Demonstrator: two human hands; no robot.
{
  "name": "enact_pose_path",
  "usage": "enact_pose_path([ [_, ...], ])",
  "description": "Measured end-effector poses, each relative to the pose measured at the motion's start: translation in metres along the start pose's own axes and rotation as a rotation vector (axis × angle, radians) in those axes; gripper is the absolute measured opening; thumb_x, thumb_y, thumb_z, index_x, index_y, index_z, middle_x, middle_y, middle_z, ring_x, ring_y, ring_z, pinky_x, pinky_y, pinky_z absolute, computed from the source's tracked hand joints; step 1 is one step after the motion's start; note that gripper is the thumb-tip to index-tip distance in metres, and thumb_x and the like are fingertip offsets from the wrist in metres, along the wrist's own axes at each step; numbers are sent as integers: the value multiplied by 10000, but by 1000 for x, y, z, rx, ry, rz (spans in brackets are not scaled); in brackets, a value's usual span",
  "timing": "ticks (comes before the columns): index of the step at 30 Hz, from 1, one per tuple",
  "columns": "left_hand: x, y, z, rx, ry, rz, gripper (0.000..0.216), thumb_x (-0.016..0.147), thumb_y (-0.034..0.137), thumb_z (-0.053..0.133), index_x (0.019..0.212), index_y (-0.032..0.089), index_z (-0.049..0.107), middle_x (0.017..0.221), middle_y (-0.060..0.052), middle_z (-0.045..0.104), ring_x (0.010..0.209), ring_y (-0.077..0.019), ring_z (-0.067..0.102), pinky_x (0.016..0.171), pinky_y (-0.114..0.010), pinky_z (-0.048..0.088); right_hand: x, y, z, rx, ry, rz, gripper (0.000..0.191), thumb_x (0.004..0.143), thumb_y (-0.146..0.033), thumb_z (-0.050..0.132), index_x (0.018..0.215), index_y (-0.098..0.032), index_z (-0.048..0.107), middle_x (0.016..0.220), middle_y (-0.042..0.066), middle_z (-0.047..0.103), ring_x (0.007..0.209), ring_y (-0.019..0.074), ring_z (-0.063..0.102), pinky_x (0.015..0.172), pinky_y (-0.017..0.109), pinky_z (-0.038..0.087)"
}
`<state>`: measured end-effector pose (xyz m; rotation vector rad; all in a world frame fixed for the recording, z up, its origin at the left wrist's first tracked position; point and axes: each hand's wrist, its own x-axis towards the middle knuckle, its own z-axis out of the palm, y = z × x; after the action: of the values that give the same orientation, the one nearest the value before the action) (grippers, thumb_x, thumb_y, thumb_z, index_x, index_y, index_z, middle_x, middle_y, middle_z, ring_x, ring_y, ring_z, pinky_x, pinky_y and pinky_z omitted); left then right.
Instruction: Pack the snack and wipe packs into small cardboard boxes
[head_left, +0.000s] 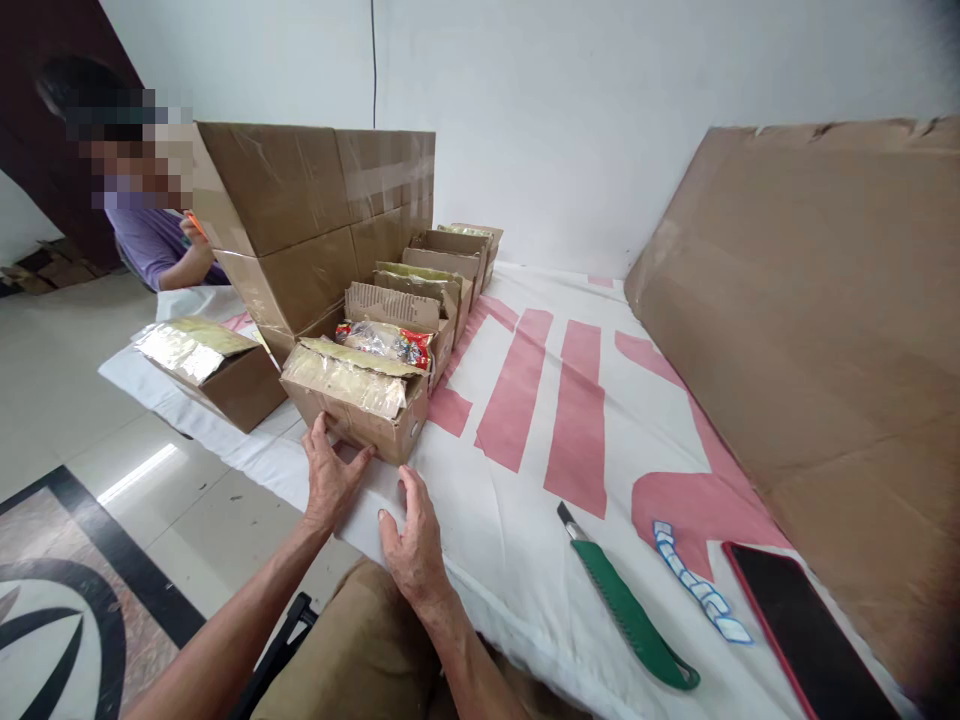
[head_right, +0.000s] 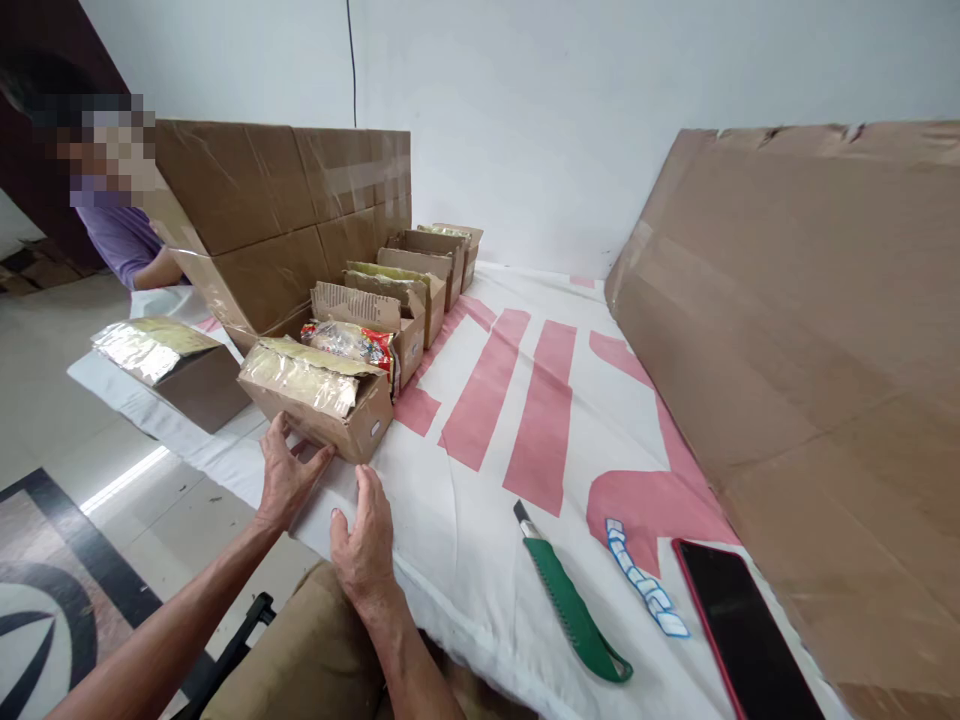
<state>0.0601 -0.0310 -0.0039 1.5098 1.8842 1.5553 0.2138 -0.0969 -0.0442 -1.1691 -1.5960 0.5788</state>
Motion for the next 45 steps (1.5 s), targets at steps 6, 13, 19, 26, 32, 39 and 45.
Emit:
enact_pose_path([
  [6,10,5,16,73,8,6,961,732,355,829,1536,175,334,1416,-179,439,1431,-380,406,1118,-591,520,-1,2,4,9,18,0,720,819,-114,576,1532,-156,487,1505,180,597,1407,300,573,1172,508,510],
  [13,28,9,40,105,26,29,968,724,322,839,1532,172,329,1395,-179,457,1405,-375,428,1131,-584,496,-1,-1,4,25,8,10,722,810,-103,573,1525,-150,490,1492,182,603,1420,306,558,1187,520,496],
  [19,44,10,58,142,40,61,933,756,314,823,1528,175,318,1379,-169,458,1408,-370,436,1205,-593,406,-2,-1,5,15,2,2,740,802,-95,574,1535,-135,477,1512,197,586,1422,317,557,1170,531,513],
  [26,60,12,76,160,47,72,923,752,298,827,1511,155,321,1396,-185,441,1415,-374,428,1213,-588,393,-4,-2,6,-14,13,0,770,775,-76,589,1536,-147,495,1514,186,589,1416,313,565,1173,511,514],
  [32,69,13,89,172,41,81,950,737,270,833,1520,159,306,1391,-186,434,1441,-396,405,1204,-611,390,-5,-1,8,-15,44,-5,769,766,-82,585,1527,-159,510,1507,175,600,1412,323,569,1161,526,523],
  [39,70,10,91,176,9,63,988,739,299,843,1552,157,301,1412,-187,408,1451,-389,414,1215,-568,394,-5,1,9,-2,54,-12,771,766,-84,589,1528,-169,508,1499,172,605,1408,308,574,1167,507,521],
  [45,73,14,88,149,-36,43,1026,710,321,865,1568,168,324,1416,-177,412,1432,-384,459,1208,-545,416,-1,-1,4,11,23,19,719,789,-87,591,1503,-149,534,1474,183,621,1398,306,580,1176,504,507],
])
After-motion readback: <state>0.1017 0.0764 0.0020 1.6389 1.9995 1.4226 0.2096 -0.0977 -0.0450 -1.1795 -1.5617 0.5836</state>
